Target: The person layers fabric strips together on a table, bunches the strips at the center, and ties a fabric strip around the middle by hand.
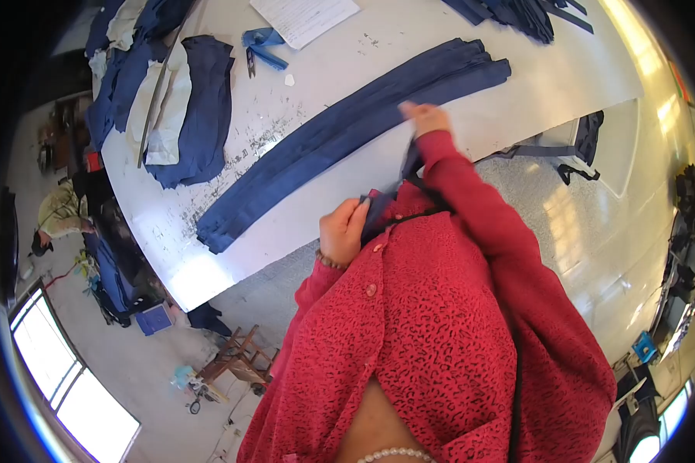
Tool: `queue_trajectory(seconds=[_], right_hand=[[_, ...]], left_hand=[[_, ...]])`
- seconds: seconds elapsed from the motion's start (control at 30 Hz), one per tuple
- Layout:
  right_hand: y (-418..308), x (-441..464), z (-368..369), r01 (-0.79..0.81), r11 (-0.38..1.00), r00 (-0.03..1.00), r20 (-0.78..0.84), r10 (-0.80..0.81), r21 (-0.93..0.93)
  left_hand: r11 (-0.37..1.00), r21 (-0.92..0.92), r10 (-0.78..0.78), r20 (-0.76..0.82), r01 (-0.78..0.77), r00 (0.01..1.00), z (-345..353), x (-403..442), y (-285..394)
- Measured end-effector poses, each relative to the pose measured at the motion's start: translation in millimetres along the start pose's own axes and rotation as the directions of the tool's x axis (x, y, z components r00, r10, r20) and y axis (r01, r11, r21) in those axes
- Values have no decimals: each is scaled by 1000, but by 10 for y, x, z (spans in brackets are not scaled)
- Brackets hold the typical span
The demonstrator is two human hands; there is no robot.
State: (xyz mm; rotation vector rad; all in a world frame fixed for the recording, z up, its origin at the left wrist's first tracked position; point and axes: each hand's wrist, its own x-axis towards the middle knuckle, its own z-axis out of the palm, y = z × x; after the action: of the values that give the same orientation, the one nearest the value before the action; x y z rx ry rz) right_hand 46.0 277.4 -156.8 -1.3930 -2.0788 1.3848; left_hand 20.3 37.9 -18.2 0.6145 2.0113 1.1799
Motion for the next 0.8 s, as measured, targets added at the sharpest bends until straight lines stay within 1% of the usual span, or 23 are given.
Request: queue_trajectory(seconds=[0.03, 0.07, 0.1, 0.13, 0.17, 0.2, 0.23, 0.27, 0.3, 0.33, 0.37, 0.4, 0.43, 0.47, 0.5, 0.53, 0.57, 0.63, 0.67, 0.7, 0.73, 0.77, 0.8], right_hand=[[157, 439, -342, -208, 940, 978, -67, 197, -270], [459, 728, -748, -280, 960, 940, -212, 268, -27], [602, 918, -1085, -248, 968, 942, -222, 252, 47], [427, 880, -1179, -249, 967, 943, -216, 253, 47], [133, 779, -1213, -118, 993, 992, -55, 117, -24], [-105, 633, -1139, 26, 997, 993, 113, -19, -66], [-275, 459, -973, -38, 995, 935, 356, 4, 89], [-567, 150, -865, -90, 963, 797, 598, -83, 255], [-674, -159, -652, -64, 937, 687, 696, -208, 343], [-936, -455, -569, -41, 980, 561, 817, -137, 193], [-1027, -708, -459, 212, 929, 487, 792, -368, 302], [-1066, -889, -333, 347, 910, 513, 766, -387, 227], [-1099, -974, -251, 472, 870, 530, 742, -411, 144], [-1132, -954, -260, 476, 867, 516, 752, -411, 148], [-1214, -924, -300, 432, 901, 516, 805, -292, 51], [-1262, -895, -305, 390, 919, 509, 844, -170, -50], [-1233, -869, -307, 392, 919, 495, 852, -169, -45], [-1089, -775, -380, 51, 992, 488, 864, -126, 116], [-1033, -714, -393, -68, 970, 547, 822, -159, 233], [-964, -619, -413, -179, 921, 606, 776, -174, 346], [-844, -422, -456, -169, 923, 699, 703, -135, 345], [-689, -166, -515, -159, 926, 783, 615, -93, 342], [-479, 119, -565, -187, 905, 848, 528, -48, 383]], left_hand=[[1000, 23, 4, -106, -2, 994, -65, -163, -39], [999, 44, 11, -213, -2, 977, -138, -236, -87], [999, 51, 13, -203, -3, 979, -223, -227, -141], [999, -17, -43, -328, 40, 944, -302, -222, -190], [994, -86, -98, -454, 65, 885, -362, -176, -215], [998, -61, -31, -506, 0, 862, -398, -69, -151], [997, -33, 35, -549, -64, 835, -413, 52, -30], [992, 36, 116, -604, -119, 788, -396, 159, 93], [990, 38, 129, -610, -134, 782, -375, 241, 154], [988, 91, 156, -582, -127, 798, -352, 298, 193], [983, 141, 175, -552, -116, 815, -316, 337, 234], [956, 215, 286, -521, -201, 804, -261, 382, 297], [947, 229, 309, -456, -225, 835, -230, 395, 354], [953, 202, 291, -410, -226, 864, -250, 396, 386], [959, 174, 272, -363, -222, 891, -272, 393, 395], [962, 174, 263, -376, -211, 889, -294, 431, 379], [898, 287, 429, -394, -335, 813, -313, 486, 355], [811, 403, 573, -394, -425, 719, -273, 451, 212], [950, -6, 297, -298, -313, 907, -173, 400, -22], [918, -388, 51, -78, -77, 996, -105, 341, -249], [986, -139, -65, 160, 88, 985, -204, 291, -443], [985, -146, -74, 153, 97, 985, -268, 213, -627], [966, -153, -178, 203, 210, 963, -319, 136, -805]])
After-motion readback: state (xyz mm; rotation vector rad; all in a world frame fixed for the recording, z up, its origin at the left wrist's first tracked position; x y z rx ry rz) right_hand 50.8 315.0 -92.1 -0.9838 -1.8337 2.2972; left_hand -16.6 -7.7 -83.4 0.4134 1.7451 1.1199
